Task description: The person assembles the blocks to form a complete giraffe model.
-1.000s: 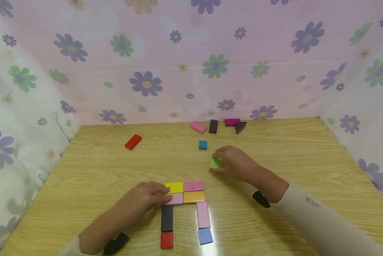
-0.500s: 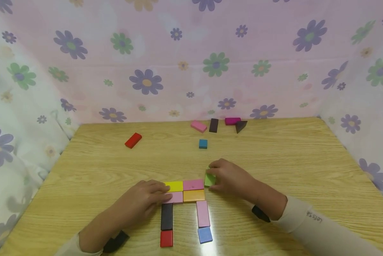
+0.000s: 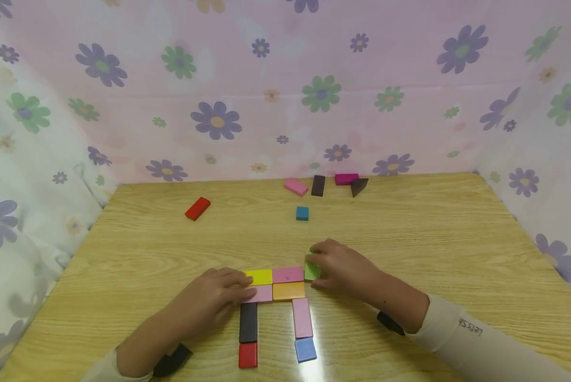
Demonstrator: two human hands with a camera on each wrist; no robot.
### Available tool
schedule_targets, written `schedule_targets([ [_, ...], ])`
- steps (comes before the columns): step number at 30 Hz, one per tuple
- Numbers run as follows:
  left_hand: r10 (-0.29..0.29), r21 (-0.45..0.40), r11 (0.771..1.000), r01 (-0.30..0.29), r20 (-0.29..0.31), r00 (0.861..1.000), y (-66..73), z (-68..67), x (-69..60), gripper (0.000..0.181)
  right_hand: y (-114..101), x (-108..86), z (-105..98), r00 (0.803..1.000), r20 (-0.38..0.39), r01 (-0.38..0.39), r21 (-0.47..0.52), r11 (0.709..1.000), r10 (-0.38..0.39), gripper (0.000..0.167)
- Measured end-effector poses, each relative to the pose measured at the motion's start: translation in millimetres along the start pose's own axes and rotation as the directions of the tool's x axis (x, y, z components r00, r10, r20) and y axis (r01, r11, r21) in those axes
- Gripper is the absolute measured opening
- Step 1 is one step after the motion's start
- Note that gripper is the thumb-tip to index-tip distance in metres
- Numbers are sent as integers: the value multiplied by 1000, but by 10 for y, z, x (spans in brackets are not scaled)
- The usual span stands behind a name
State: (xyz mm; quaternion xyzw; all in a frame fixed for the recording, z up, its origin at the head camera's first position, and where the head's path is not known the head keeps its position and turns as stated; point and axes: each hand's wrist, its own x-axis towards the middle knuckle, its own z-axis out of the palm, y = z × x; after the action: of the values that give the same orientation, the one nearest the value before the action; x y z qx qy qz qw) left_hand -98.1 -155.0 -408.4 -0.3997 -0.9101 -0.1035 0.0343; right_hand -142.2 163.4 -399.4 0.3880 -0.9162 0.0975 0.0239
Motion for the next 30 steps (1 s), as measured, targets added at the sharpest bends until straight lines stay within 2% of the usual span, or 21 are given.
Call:
schedule_targets([
  [11,-9,-5,1000,9,11,1000,10,-43,6,27,-11,-16,-18,1000,-18,20,-17,1000,-21,47],
  [16,9,0,1000,-9,-7,1000,9,-40,4,26,3,-8,-60,1000,19,20,-7,1000,-20,49],
  [20,30,14,999,-29,-21,999,14,-41,-2,27,59,32,-150,999,37,-36,32,999,35,45],
  [24,31,19,999,-31,-21,999,18,-45,3,27,260,184,-229,992,-4,-126,83,989,127,39],
  [27,21,14,1000,-20,-11,1000,15,-40,1,26,494,362,-250,986,-46,-155,62,986,158,38],
  [30,14,4,1000,-14,0,1000,14,-33,-7,26,729,523,-236,980,-45,-192,39,981,194,40],
])
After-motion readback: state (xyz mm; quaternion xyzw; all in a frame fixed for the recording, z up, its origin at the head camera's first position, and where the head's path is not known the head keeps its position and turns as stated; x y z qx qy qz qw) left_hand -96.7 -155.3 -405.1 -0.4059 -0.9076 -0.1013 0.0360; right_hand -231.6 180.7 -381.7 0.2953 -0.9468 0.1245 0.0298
